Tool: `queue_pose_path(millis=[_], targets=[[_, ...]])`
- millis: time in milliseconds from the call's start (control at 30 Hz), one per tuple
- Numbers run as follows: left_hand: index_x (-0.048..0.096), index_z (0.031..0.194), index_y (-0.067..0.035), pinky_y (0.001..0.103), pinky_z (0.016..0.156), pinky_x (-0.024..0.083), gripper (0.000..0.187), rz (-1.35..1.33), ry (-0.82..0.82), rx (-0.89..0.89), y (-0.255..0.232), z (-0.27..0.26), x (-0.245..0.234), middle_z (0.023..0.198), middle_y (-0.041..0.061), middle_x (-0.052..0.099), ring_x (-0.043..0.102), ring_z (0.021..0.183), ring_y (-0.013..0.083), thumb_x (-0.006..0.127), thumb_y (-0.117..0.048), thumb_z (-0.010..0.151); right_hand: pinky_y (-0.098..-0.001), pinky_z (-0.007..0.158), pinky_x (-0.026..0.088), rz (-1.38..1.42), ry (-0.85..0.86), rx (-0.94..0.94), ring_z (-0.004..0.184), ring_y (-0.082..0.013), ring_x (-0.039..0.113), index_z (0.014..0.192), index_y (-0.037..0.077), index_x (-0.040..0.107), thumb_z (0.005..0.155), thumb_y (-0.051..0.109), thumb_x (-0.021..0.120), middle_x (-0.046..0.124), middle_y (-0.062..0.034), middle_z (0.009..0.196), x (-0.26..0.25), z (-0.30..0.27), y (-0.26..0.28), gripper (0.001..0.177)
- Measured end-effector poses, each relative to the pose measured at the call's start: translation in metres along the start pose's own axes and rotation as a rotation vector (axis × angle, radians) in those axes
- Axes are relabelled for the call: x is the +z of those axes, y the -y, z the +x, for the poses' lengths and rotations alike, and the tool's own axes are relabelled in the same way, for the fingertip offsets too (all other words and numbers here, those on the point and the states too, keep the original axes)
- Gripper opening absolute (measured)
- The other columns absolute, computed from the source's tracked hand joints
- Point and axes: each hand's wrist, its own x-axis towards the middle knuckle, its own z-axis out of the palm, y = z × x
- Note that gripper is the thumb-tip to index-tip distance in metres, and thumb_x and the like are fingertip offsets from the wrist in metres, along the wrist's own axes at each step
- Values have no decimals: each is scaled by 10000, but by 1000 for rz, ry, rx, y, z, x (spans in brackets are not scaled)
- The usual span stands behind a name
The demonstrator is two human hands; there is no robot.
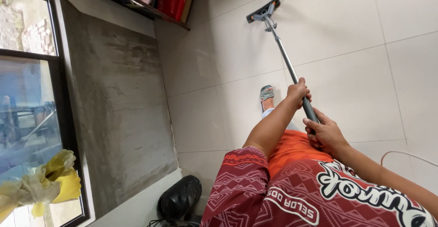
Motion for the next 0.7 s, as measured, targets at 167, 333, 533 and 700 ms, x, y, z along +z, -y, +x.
queue_pose_path(millis=[167, 333, 533, 700], targets=[[527, 926, 14, 447, 416, 529, 459, 10, -12, 16, -49, 66, -26, 613, 55, 488, 532, 408, 166, 463, -414, 1077, -367, 294, 291, -42, -10, -5, 415, -213, 405, 1618, 104, 299, 962, 68, 670, 477, -183, 719, 67, 47, 30, 754], [547, 934, 62, 435, 436, 540, 477, 63, -4, 52, -135, 110, -61, 641, 104, 515, 544, 429, 181, 467, -385, 1077, -379, 315, 312, -52, -35, -25, 438, -217, 409, 1626, 136, 297, 973, 98, 668, 471, -171, 732, 148, 103, 61, 753], [576, 908, 80, 488, 393, 554, 494, 168, -2, 40, -168, 176, -101, 628, 151, 563, 582, 409, 215, 499, -387, 1051, -373, 332, 333, -46, -68, 22, 459, -211, 424, 1621, 147, 310, 969, 107, 672, 477, -156, 735, 224, 131, 79, 746], [603, 940, 69, 452, 380, 542, 478, 107, 7, 28, -171, 150, -125, 625, 141, 560, 576, 414, 209, 528, -392, 1039, -370, 374, 342, -20, -103, 74, 506, -209, 438, 1623, 151, 315, 987, 123, 651, 483, -161, 763, 249, 112, 75, 720]])
